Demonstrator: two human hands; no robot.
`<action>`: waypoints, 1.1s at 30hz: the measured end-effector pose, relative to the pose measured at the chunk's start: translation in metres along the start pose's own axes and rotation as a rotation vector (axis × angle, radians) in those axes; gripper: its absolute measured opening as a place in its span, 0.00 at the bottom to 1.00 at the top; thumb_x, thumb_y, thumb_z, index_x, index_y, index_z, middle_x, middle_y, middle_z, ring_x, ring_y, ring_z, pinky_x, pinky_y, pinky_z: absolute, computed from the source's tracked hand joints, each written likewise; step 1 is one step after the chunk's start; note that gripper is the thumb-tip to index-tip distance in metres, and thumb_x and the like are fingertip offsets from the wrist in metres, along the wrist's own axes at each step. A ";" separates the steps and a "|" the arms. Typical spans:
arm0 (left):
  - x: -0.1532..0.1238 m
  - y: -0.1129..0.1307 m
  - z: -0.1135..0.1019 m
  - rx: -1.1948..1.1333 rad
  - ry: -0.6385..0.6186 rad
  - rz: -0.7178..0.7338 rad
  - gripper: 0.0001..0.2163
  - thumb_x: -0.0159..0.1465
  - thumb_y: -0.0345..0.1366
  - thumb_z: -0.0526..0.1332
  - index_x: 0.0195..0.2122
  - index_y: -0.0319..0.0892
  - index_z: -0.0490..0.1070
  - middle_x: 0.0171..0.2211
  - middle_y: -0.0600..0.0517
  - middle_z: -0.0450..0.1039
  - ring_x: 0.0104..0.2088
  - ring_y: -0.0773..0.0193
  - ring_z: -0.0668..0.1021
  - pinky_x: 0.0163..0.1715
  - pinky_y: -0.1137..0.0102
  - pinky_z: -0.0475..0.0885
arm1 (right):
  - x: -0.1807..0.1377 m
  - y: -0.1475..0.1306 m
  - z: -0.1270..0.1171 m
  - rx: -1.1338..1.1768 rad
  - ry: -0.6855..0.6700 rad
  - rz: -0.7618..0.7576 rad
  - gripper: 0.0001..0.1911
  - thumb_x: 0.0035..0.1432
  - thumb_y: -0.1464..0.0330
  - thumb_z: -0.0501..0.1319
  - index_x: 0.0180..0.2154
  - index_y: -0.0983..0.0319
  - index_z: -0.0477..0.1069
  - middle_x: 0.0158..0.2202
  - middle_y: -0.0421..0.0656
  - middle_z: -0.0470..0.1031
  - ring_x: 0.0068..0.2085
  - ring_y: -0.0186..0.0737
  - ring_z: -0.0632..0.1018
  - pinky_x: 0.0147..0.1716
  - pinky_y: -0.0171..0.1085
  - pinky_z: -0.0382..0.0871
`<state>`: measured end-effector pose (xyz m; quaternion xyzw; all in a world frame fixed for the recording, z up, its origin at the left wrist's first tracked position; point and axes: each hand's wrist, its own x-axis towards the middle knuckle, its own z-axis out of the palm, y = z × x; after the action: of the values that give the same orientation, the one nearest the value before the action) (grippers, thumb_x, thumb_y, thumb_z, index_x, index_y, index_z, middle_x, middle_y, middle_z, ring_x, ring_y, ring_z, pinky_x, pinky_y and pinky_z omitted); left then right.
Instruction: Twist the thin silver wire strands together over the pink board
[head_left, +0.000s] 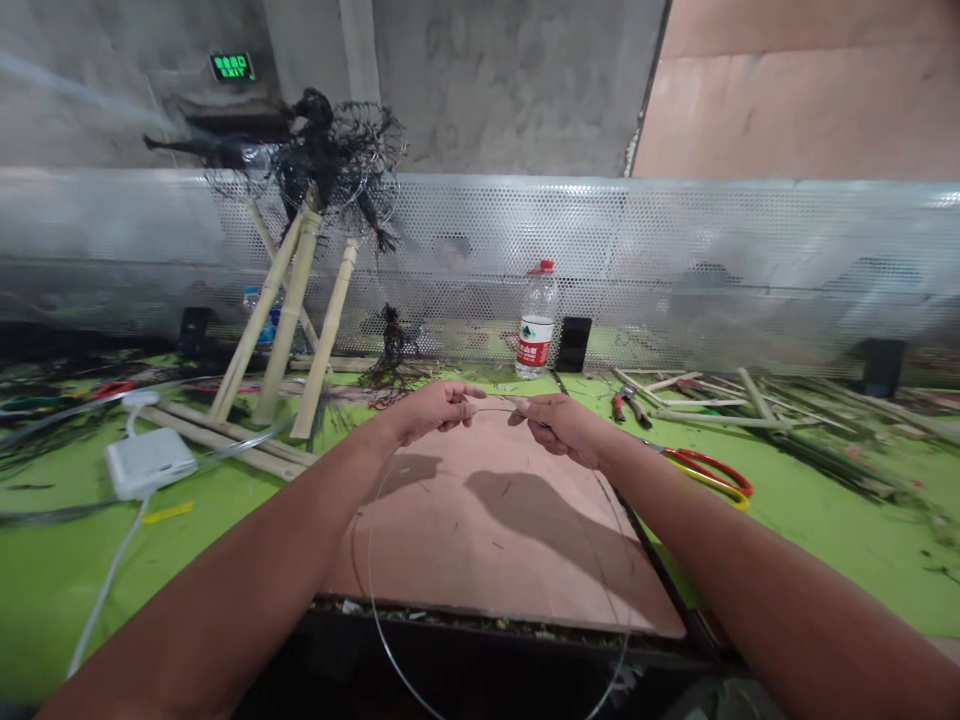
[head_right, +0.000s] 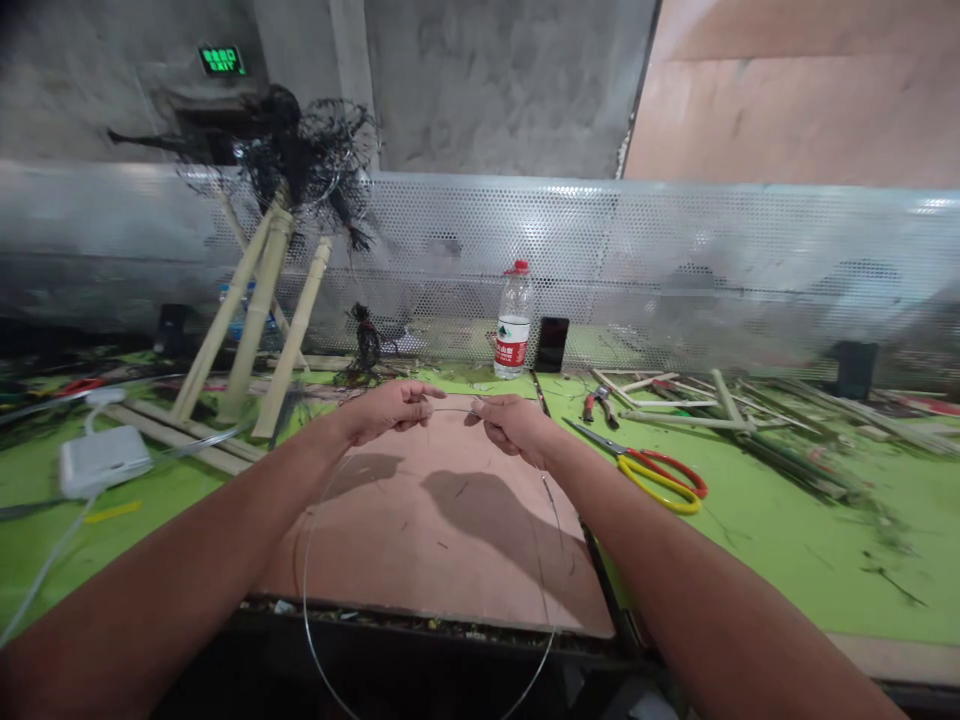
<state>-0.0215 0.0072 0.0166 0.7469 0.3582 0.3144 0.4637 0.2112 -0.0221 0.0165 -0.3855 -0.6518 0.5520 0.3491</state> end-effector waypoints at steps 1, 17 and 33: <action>0.000 0.000 0.001 0.042 0.016 0.023 0.23 0.55 0.40 0.60 0.51 0.38 0.62 0.25 0.54 0.66 0.20 0.75 0.60 0.18 0.77 0.53 | 0.001 0.001 0.000 -0.004 0.003 -0.002 0.16 0.55 0.58 0.56 0.33 0.67 0.67 0.13 0.31 0.47 0.15 0.25 0.47 0.12 0.30 0.39; 0.003 0.000 0.000 0.227 0.015 0.159 0.32 0.49 0.42 0.65 0.55 0.41 0.59 0.27 0.55 0.64 0.27 0.70 0.66 0.27 0.75 0.60 | 0.002 0.001 -0.001 -0.122 0.022 -0.075 0.17 0.54 0.57 0.55 0.31 0.66 0.68 0.11 0.30 0.48 0.13 0.25 0.48 0.12 0.30 0.38; 0.001 0.002 0.014 0.759 0.201 0.222 0.18 0.55 0.43 0.58 0.46 0.43 0.71 0.39 0.51 0.75 0.37 0.64 0.74 0.39 0.72 0.65 | 0.004 0.004 0.002 -0.437 0.135 -0.084 0.19 0.52 0.56 0.54 0.31 0.66 0.71 0.13 0.33 0.50 0.16 0.26 0.52 0.15 0.30 0.43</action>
<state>-0.0091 0.0014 0.0135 0.8647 0.4094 0.2794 0.0812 0.2086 -0.0191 0.0128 -0.4604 -0.7465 0.3557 0.3229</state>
